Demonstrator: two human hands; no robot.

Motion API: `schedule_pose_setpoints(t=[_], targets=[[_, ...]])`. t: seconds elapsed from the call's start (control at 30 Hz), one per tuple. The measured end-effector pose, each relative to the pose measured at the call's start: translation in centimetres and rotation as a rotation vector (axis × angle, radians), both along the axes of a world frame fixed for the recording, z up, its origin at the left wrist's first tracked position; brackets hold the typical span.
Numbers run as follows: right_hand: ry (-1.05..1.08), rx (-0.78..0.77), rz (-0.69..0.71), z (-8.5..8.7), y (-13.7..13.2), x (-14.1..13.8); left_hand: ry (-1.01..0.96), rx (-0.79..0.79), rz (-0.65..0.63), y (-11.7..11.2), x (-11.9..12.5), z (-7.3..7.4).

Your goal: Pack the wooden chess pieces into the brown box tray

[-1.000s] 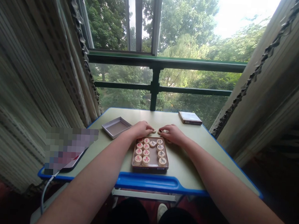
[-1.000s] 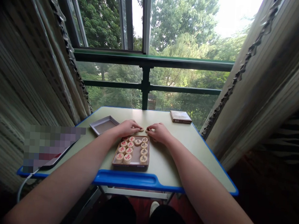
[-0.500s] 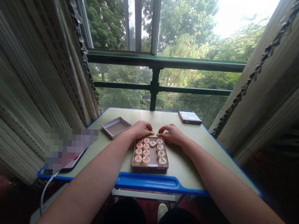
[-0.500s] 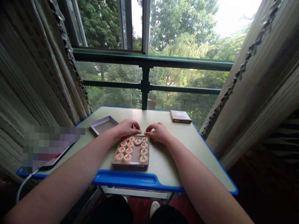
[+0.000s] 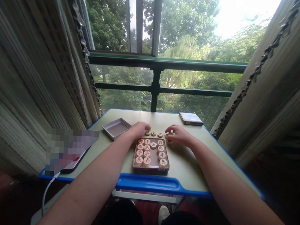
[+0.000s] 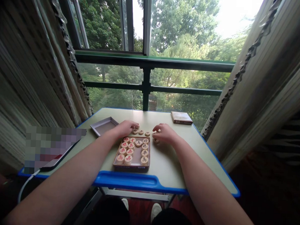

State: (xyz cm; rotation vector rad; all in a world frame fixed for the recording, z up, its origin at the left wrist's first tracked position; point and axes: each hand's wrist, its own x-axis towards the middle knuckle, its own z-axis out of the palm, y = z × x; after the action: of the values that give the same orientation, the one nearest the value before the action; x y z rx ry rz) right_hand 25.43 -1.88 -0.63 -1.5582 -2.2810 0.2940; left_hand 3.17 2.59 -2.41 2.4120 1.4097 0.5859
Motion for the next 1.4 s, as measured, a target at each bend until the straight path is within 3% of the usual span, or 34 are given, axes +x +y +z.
schedule_pose_setpoints(t=[0.37, 0.6, 0.8, 0.93, 1.1, 1.4], targets=[[0.026, 0.068, -0.001, -0.3, 0.1, 0.1, 0.097, 0.040, 0.109, -0.5, -0.2, 0.7], [0.035, 0.012, -0.050, -0.6, 0.6, 0.8, 0.116, 0.058, 0.078, -0.8, -0.2, 0.8], [0.093, 0.095, -0.061, -0.7, 0.5, 0.9, 0.076, 0.106, 0.067, -0.9, -0.1, 0.7], [0.141, 0.191, -0.044, -0.2, -0.1, 0.5, -0.162, 0.098, 0.047, -0.9, 0.3, 0.8], [0.241, 0.208, 0.043, 0.1, -0.8, -0.6, -0.507, -0.087, -0.031, -1.3, 0.6, 1.2], [0.370, 0.127, 0.100, -0.6, -1.3, -2.1, -0.680, -0.360, -0.142, -2.2, 0.8, 2.2]])
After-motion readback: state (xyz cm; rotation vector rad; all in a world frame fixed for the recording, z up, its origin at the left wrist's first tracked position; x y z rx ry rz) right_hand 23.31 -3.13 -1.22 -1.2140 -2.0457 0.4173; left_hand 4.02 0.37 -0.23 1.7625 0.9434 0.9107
